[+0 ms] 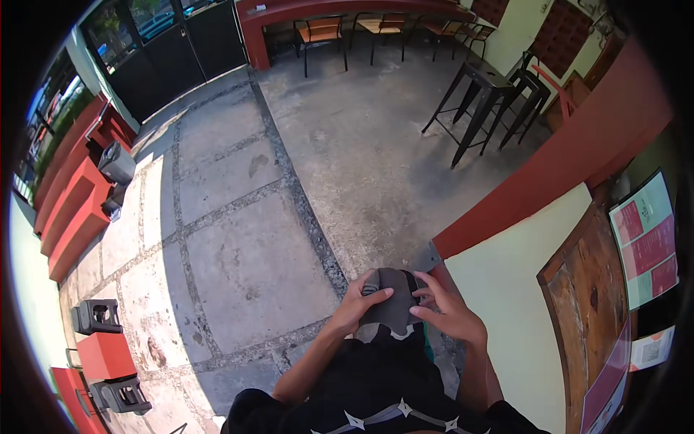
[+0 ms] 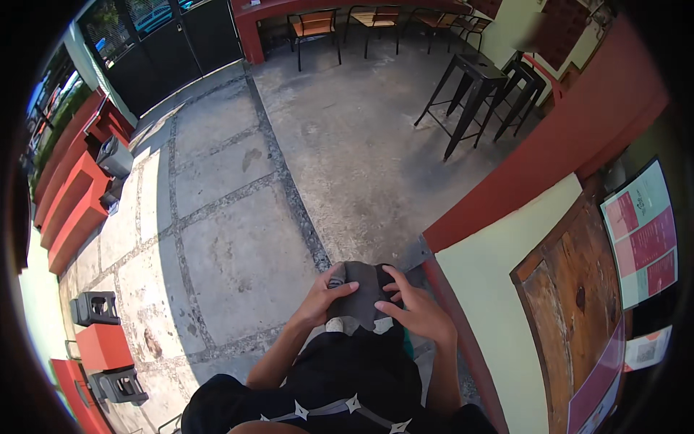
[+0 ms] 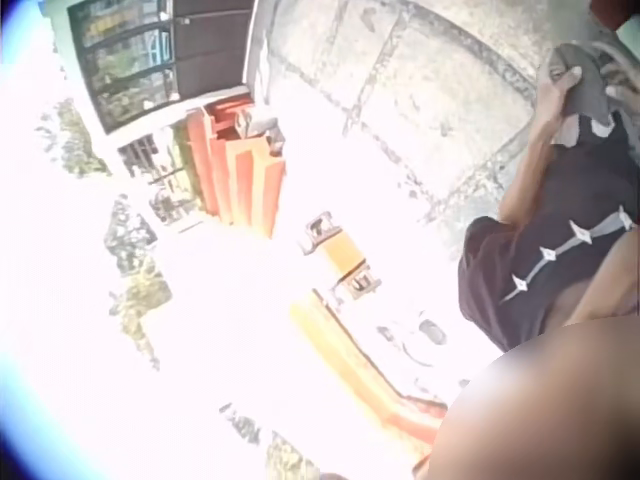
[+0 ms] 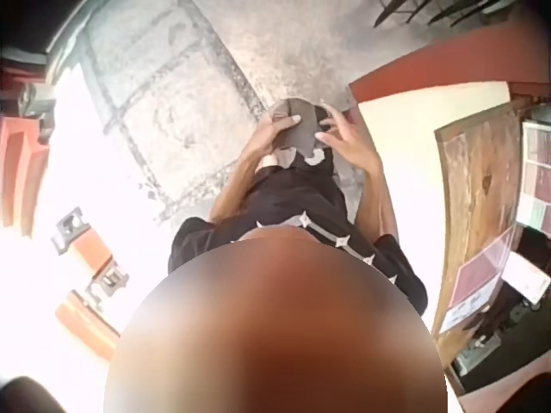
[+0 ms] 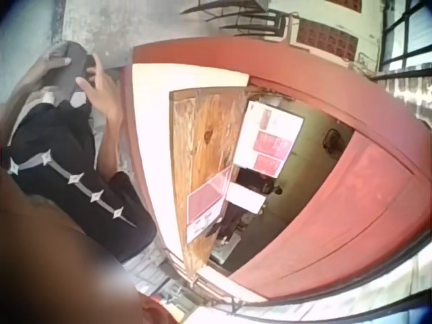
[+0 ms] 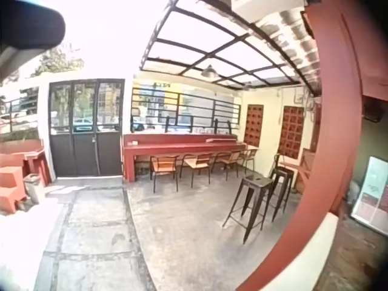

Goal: The recorder wipes down cafe tables and chairs with a cloth and then sweeps the patio floor with a broom and dustpan.

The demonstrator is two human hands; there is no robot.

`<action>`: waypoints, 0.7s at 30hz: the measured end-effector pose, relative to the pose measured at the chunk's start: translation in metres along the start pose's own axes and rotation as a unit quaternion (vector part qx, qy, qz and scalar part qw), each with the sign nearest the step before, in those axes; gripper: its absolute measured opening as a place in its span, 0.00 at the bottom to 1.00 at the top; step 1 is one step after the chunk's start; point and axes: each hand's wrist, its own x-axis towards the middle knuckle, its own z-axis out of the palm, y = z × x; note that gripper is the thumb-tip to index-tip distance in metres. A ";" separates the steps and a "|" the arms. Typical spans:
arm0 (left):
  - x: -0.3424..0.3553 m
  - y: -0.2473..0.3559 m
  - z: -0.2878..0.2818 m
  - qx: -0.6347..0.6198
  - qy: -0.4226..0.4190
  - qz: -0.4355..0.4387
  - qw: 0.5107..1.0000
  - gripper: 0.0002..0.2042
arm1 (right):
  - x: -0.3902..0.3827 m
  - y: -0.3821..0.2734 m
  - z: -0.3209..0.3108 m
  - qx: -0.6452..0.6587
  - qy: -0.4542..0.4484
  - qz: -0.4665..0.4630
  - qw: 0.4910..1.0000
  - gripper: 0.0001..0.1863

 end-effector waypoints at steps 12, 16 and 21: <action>0.226 0.109 0.027 -0.041 -0.054 -0.179 0.981 0.20 | 0.192 0.015 -0.131 0.305 0.198 -0.040 0.931 0.28; 0.282 0.181 0.065 0.009 -0.095 -0.191 0.977 0.18 | 0.220 -0.024 -0.204 0.355 0.215 -0.017 0.910 0.25; 0.345 0.253 0.085 0.019 -0.042 -0.182 0.982 0.19 | 0.270 -0.067 -0.282 0.406 0.267 -0.031 0.874 0.22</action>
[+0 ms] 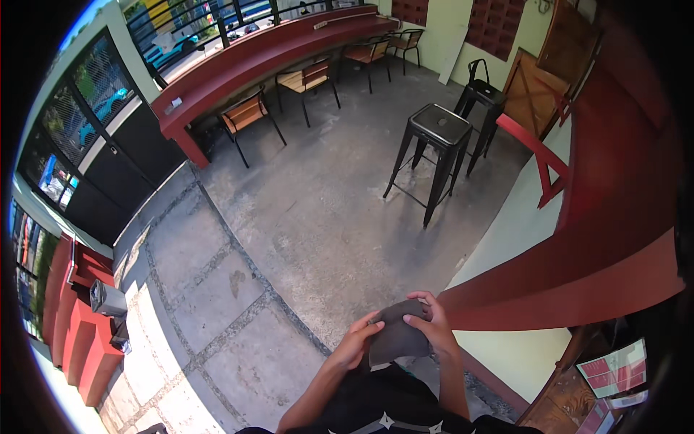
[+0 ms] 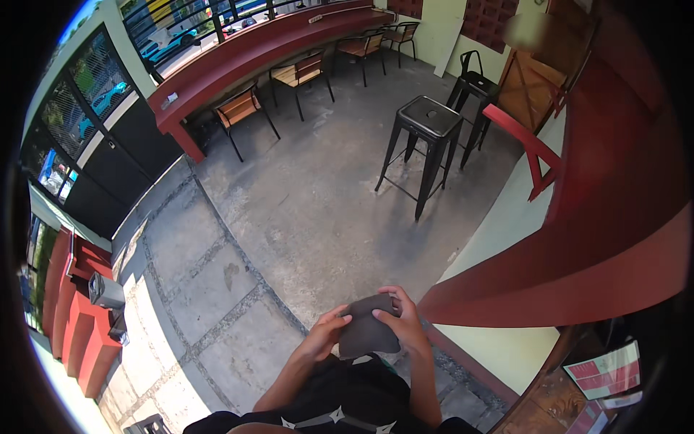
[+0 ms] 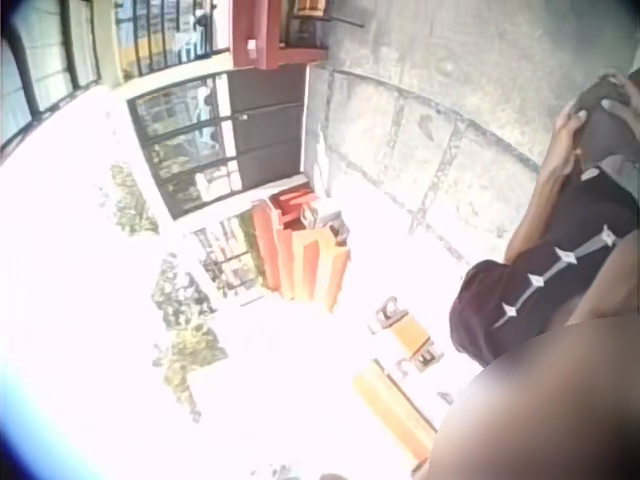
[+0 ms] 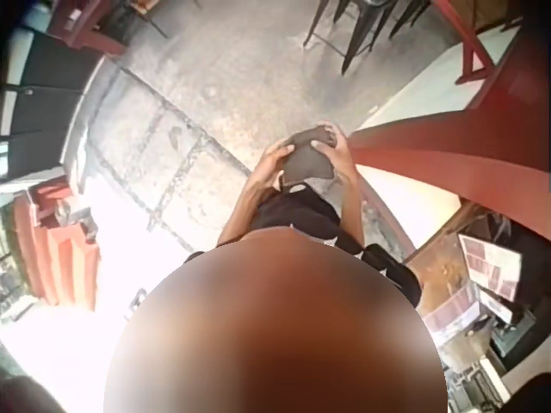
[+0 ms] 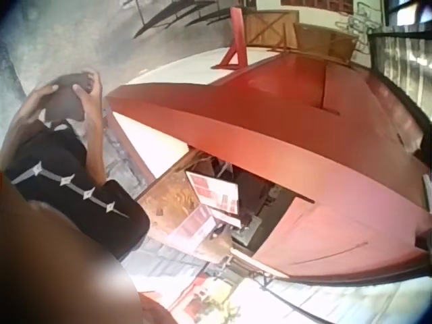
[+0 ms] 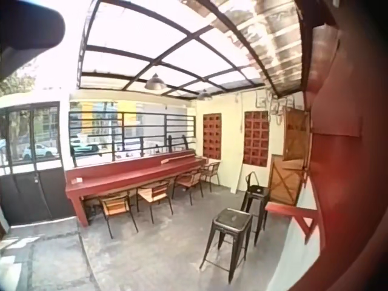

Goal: The recorder wipes down cafe tables and chairs with a cloth and then sweeps the patio floor with a broom and dustpan.

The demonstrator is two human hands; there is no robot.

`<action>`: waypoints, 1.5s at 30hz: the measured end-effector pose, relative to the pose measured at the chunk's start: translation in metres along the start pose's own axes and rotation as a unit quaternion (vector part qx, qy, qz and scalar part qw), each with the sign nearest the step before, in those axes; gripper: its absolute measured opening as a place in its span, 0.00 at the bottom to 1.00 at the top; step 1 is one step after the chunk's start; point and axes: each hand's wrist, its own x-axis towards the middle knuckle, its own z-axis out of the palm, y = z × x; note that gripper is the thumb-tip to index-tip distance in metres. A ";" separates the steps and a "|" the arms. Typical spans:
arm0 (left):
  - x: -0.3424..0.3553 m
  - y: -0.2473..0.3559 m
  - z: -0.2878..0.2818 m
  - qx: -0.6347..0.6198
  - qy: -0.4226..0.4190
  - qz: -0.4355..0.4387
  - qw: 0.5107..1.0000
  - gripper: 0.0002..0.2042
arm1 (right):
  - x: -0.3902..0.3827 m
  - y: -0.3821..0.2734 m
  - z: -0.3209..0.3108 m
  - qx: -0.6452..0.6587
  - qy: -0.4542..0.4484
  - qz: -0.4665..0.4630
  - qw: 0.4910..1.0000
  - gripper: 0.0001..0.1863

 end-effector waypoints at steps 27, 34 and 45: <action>0.427 0.413 -0.033 0.295 -0.169 -0.001 0.940 0.27 | 0.515 -0.122 0.006 -0.116 0.107 -0.078 0.984 0.33; 0.584 0.465 0.015 0.280 -0.171 0.017 0.945 0.24 | 0.654 -0.169 -0.079 0.022 0.240 -0.183 0.953 0.30; 0.822 0.561 0.076 0.436 -0.269 -0.114 0.851 0.11 | 0.748 -0.171 -0.270 -0.393 0.393 0.431 0.711 0.33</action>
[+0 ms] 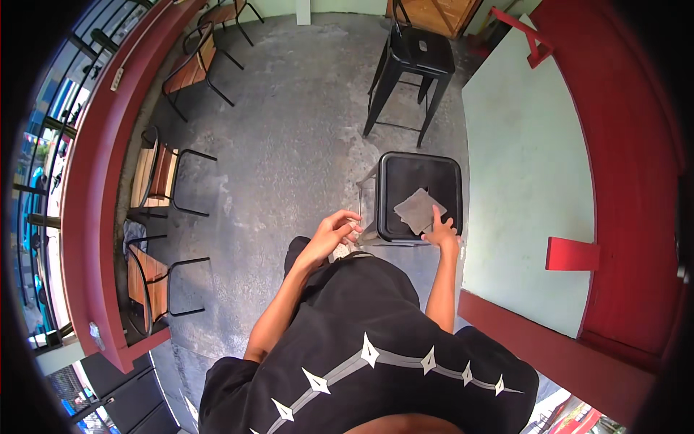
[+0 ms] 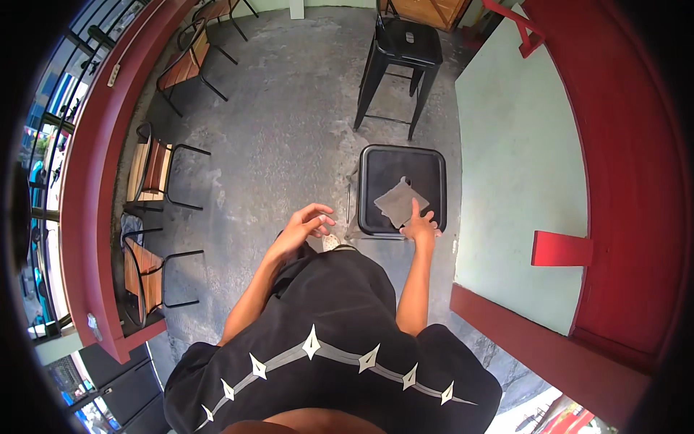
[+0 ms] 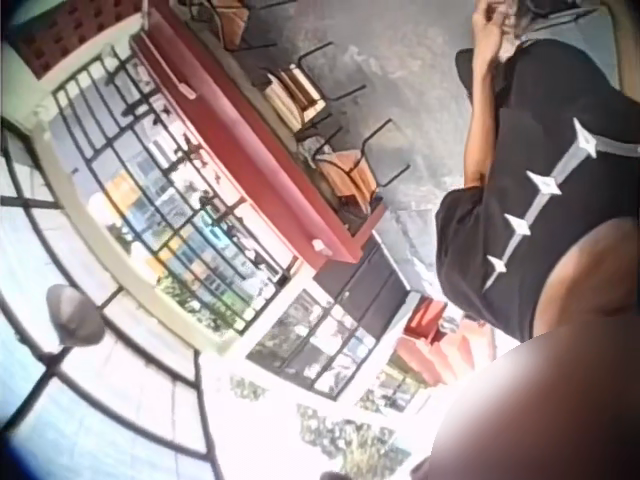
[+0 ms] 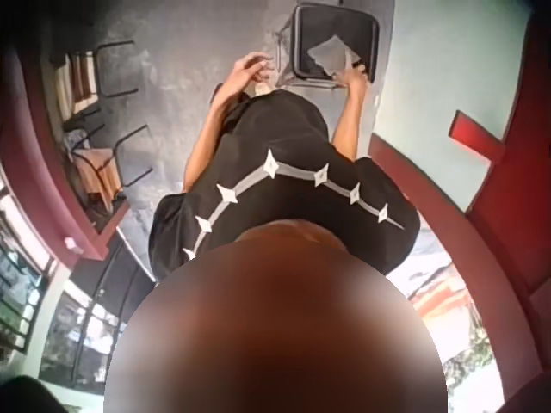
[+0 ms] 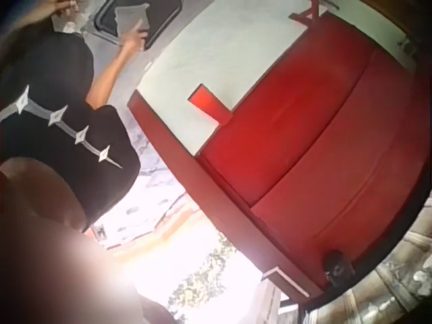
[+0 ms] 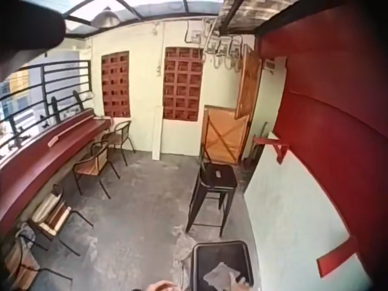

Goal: The recorder wipes down cafe tables and chairs with a cloth and then sweeps the patio floor with a broom and dustpan.

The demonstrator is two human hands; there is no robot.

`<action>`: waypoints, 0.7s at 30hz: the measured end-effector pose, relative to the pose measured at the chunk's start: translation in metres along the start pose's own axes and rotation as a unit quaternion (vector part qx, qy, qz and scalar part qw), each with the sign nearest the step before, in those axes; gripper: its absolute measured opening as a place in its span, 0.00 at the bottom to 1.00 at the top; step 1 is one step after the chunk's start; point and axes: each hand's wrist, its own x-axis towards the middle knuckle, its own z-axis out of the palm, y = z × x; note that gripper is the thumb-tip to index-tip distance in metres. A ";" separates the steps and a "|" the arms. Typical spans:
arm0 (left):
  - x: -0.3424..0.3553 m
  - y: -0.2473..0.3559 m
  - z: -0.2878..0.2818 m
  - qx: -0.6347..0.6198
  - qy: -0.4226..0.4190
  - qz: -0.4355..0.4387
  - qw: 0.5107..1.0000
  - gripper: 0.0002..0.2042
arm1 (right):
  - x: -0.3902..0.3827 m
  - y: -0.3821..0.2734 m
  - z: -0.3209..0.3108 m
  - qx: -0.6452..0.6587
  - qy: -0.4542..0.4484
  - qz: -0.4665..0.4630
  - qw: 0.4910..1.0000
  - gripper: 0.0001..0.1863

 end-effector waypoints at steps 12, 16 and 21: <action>0.209 0.119 -0.178 -0.044 0.018 -0.010 0.999 0.10 | 0.153 -0.235 -0.030 0.180 -0.169 -0.275 0.929 0.22; 0.283 0.189 -0.251 -0.046 0.098 0.023 0.994 0.10 | 0.188 -0.325 -0.100 0.220 -0.161 -0.362 0.892 0.21; 0.381 0.269 -0.291 -0.025 0.065 0.061 0.996 0.09 | 0.250 -0.359 -0.166 0.364 -0.097 -0.298 0.877 0.19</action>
